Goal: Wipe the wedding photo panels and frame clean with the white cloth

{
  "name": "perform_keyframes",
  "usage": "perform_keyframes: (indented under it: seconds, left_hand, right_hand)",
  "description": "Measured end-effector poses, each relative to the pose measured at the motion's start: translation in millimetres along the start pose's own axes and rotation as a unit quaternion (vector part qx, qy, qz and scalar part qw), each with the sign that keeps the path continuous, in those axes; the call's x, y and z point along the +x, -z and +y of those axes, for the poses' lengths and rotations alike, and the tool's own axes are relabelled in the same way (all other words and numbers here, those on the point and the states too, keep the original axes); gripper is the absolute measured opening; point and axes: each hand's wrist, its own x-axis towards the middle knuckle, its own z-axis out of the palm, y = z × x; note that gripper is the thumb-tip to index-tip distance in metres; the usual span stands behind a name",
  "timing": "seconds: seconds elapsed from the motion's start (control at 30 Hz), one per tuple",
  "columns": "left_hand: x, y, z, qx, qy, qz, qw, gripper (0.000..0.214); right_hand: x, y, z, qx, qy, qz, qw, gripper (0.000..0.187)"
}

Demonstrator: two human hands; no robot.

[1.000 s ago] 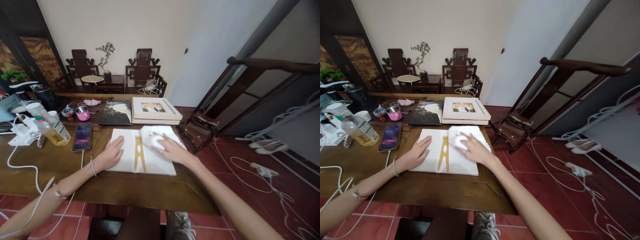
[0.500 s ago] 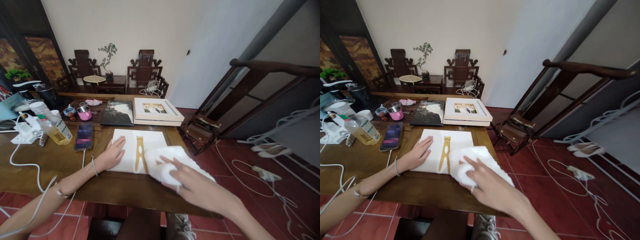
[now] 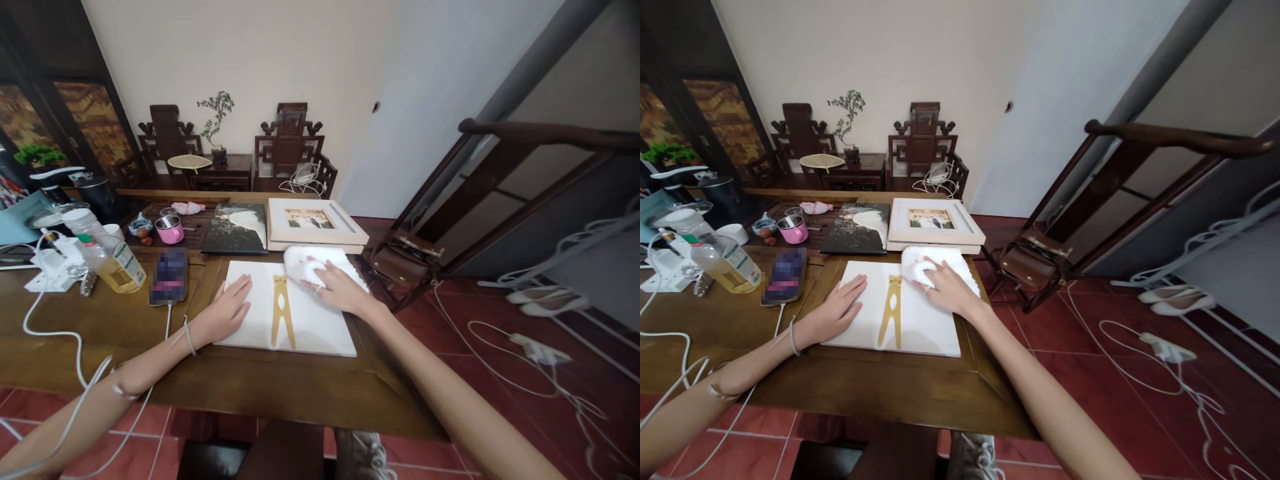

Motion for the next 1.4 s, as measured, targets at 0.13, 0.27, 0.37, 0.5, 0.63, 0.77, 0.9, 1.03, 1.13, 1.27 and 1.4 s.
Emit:
perform_keyframes:
  seconds: [0.13, 0.27, 0.37, 0.5, 0.63, 0.77, 0.9, 1.03, 1.13, 1.27, 1.4]
  left_hand:
    - [0, -0.1, 1, -0.002, -0.003, 0.003, 1.000, 0.051]
    - [0, -0.6, 1, 0.001, 0.001, 0.003, 1.000, 0.050]
    - [0, -1.1, 1, 0.000, -0.002, 0.010, 1.000, 0.050]
    - [0, -1.4, 0, 0.001, -0.005, 0.009, 1.000, 0.050]
    - [0, -1.7, 0, -0.001, -0.003, 0.005, 1.000, 0.050]
    - [0, -0.8, 1, -0.005, -0.006, 0.009, 1.000, 0.050]
    - [0, -0.5, 2, -0.002, 0.007, 0.003, 1.000, 0.050]
    - [0, -3.3, 1, 0.006, 0.006, 0.009, 1.000, 0.049]
    - [0, -4.0, 0, 0.011, -0.001, 0.014, 1.000, 0.050]
    - [0, -0.4, 1, 0.001, -0.003, -0.003, 1.000, 0.051]
    - [-1, 0.6, 0, -0.009, -0.002, -0.006, 1.000, 0.051]
  right_hand:
    - [-25, 11, -15, 0.014, 0.000, -0.031, 0.999, 0.031]
    - [-78, 39, -52, 0.061, 0.009, -0.118, 0.991, 0.027]
    - [-108, 56, -74, 0.089, -0.009, -0.186, 0.978, 0.025]
    - [-100, 53, -67, 0.107, -0.032, -0.179, 0.977, 0.028]
    - [-46, 26, -35, 0.078, -0.014, -0.079, 0.994, 0.029]
    - [-4, 0, -24, 0.045, -0.023, -0.008, 0.999, 0.025]
    - [-19, -10, -53, 0.013, -0.003, -0.007, 1.000, 0.022]
    - [-70, -8, -95, 0.017, 0.034, -0.059, 0.998, 0.024]
    - [-93, -6, -110, 0.035, 0.067, -0.075, 0.994, 0.023]
    - [-76, -7, -97, 0.038, 0.070, -0.052, 0.996, 0.025]
    - [-26, -9, -71, 0.030, 0.049, -0.032, 0.998, 0.030]
